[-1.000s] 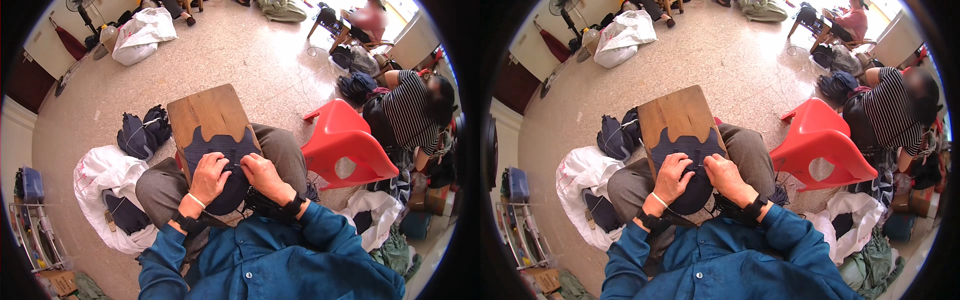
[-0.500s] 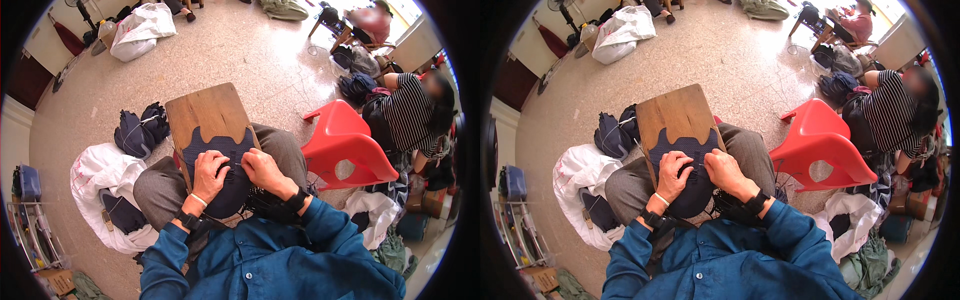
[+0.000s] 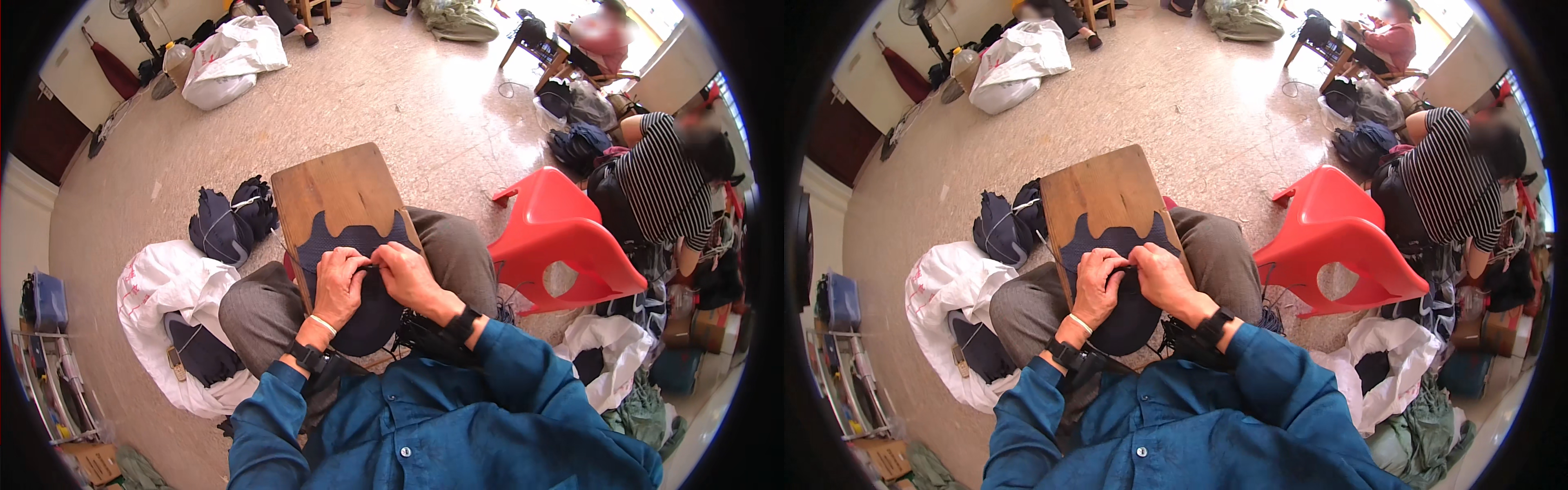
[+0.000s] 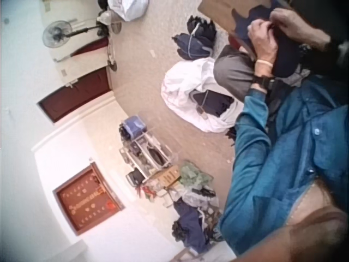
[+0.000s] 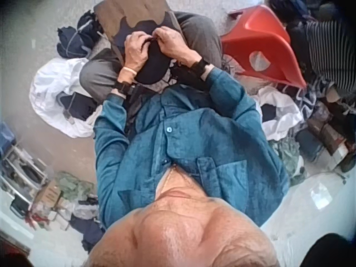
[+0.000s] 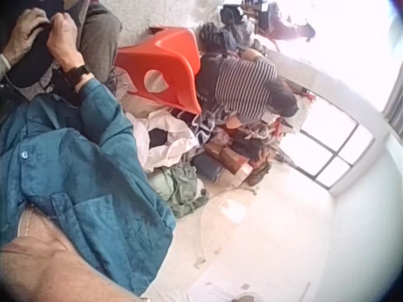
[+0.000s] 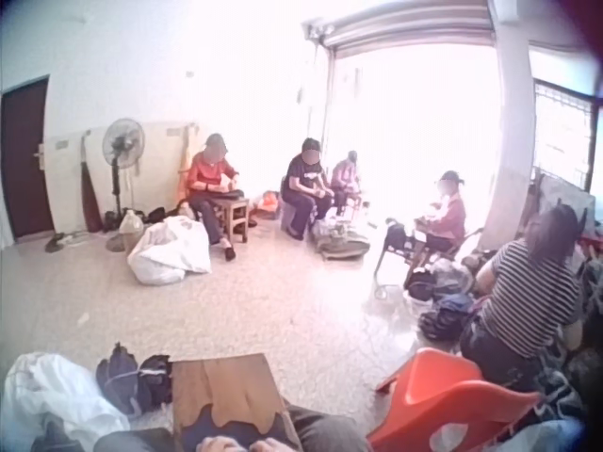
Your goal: Manually thread laces through the eyelets of a shoe upper component.
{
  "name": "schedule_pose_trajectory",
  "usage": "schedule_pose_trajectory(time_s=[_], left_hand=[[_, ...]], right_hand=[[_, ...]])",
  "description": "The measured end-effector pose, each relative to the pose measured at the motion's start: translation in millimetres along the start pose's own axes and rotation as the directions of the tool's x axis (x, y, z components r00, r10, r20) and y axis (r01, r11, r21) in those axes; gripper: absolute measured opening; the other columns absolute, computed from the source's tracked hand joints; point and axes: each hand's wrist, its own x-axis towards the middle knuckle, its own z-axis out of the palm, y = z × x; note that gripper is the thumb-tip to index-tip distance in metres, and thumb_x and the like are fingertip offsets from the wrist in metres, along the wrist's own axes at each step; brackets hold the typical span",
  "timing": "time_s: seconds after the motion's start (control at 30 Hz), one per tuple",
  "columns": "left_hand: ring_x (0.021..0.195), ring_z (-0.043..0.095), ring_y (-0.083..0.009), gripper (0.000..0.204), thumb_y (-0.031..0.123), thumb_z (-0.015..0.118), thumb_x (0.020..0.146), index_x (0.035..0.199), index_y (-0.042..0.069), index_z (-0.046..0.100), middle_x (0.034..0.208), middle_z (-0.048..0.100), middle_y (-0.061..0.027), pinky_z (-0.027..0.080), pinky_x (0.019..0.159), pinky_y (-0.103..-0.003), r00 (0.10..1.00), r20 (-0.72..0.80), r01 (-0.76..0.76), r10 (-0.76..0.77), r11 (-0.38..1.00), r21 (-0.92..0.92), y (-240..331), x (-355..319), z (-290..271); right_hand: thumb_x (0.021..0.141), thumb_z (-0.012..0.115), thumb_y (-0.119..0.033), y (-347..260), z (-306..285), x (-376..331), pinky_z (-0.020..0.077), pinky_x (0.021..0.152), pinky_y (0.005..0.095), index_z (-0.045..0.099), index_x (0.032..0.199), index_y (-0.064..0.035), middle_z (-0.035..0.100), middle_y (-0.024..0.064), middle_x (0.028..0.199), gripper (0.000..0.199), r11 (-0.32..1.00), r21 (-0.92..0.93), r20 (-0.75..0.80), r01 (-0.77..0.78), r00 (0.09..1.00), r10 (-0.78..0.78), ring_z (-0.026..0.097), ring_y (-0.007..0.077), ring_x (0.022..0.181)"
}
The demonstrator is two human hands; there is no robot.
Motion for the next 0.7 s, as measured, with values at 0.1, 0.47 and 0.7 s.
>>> schedule_pose_trajectory(time_s=[0.1,0.47,0.7], left_hand=[[0.102,0.058,-0.0281,0.019,0.006,0.076,0.079,0.098,0.008,0.071,0.103,0.062,-0.0064,0.044,0.091,-0.04,0.999,-0.008,0.037,-0.037,0.999,-0.035,-1.9,1.1,-0.9],[0.091,0.058,-0.0273,0.006,0.006,0.063,0.085,0.09,0.008,0.062,0.088,0.056,-0.0085,0.043,0.086,-0.04,0.965,0.183,-0.233,0.187,0.932,0.277,-8.2,16.1,-21.5],[0.091,0.058,-0.0266,0.016,0.003,0.067,0.084,0.099,0.008,0.067,0.088,0.055,-0.0072,0.042,0.086,-0.04,0.955,0.17,-0.283,0.242,0.915,0.289,-1.8,11.9,-25.2]], right_hand=[[0.086,0.061,0.002,-0.7,-2.8,0.2,0.0531,0.079,0.0463,0.062,0.099,-0.0015,0.063,0.0173,0.092,0.014,1.0,0.001,0.036,-0.005,0.999,0.005,0.065,0.0391,0.091],[0.091,0.057,0.006,7.8,-12.9,-14.6,0.0557,0.081,0.033,0.065,0.108,0.0027,0.067,0.0139,0.098,0.019,0.962,0.238,-0.027,-0.135,0.989,0.145,0.069,0.0218,0.092],[0.09,0.059,0.005,6.0,-10.9,-15.3,0.0548,0.081,0.0348,0.065,0.106,0.0013,0.068,0.0148,0.098,0.018,0.978,0.192,-0.066,-0.076,0.994,0.09,0.069,0.0259,0.091]])
